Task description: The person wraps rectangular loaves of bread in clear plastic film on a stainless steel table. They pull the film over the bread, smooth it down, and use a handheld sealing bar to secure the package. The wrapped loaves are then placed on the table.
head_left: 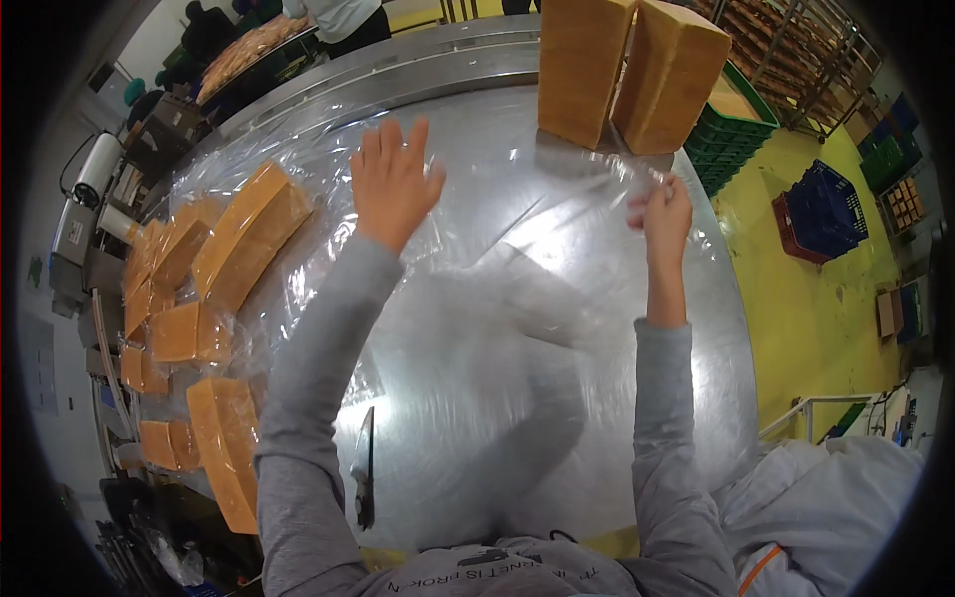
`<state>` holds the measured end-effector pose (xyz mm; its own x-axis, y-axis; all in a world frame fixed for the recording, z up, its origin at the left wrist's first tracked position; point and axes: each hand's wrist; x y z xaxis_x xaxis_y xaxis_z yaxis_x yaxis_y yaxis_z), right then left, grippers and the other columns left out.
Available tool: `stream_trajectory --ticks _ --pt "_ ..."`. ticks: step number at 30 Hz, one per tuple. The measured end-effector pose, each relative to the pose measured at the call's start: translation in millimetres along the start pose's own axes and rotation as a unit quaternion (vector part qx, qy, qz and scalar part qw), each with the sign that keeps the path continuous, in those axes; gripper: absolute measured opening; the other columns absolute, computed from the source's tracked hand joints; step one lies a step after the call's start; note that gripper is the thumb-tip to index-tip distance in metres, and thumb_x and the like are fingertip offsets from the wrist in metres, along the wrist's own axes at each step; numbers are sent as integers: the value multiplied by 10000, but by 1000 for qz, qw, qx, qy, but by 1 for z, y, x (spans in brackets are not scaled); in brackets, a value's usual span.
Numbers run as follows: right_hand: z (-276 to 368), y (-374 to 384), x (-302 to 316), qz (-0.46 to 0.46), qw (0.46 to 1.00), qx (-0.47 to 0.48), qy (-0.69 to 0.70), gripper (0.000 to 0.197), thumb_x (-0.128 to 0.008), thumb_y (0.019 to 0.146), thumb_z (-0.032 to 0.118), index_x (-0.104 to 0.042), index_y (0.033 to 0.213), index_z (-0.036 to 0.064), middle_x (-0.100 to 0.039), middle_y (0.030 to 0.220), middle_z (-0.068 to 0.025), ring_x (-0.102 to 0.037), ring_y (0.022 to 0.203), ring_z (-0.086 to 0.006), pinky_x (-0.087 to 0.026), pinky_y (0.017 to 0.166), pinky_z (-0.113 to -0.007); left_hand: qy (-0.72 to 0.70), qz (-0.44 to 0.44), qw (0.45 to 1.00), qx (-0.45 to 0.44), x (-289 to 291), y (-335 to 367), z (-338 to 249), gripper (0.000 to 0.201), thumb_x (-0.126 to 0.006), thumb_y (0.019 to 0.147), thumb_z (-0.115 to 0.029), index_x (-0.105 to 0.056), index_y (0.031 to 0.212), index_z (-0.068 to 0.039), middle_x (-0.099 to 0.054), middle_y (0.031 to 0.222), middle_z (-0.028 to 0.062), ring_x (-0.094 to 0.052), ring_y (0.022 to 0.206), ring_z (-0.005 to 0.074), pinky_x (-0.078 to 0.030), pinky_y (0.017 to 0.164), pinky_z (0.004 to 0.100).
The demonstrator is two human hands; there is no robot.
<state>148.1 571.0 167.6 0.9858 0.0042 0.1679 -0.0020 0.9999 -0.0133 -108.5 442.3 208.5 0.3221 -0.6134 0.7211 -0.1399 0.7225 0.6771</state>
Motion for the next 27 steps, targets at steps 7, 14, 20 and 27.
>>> stream_trajectory --ticks 7,14,20,27 --pt "-34 130 -59 -178 947 172 206 174 -376 886 110 -353 1029 13 -543 967 -164 -571 893 -253 -444 759 -334 -76 99 965 230 -133 129 -32 422 -572 793 -350 -462 1074 -55 -478 1084 157 -582 705 323 -469 652 401" --pt "-107 214 -112 -81 934 268 222 465 -430 903 243 -251 1263 10 -314 1310 -184 -321 1218 -253 -249 1001 -317 -647 23 622 439 -285 152 -65 515 -407 881 -422 -425 1150 17 -524 1124 134 -511 1008 291 -386 888 410" --pt "-113 231 -137 8 978 100 181 672 -333 879 513 -212 1326 27 -308 1333 -180 -325 1222 -281 -246 1011 -363 -793 157 530 255 -378 155 -88 627 -240 888 -544 -368 1281 -72 -413 1291 80 -341 1206 168 -220 1011 303" --pt "-159 347 -141 272 893 36 357 595 -268 881 550 -507 1121 61 -501 1165 -128 -514 996 -220 -434 809 -332 -765 137 608 163 -363 148 -118 607 -214 914 -511 -464 1200 -38 -511 1185 72 -441 1100 183 -305 955 318"
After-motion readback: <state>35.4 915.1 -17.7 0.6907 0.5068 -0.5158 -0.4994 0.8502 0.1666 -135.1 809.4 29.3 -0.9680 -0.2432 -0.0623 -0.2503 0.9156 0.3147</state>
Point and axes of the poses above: each hand's wrist, its own y-axis towards the middle knuckle, its own x-axis out of the back of the hand, z = x × y
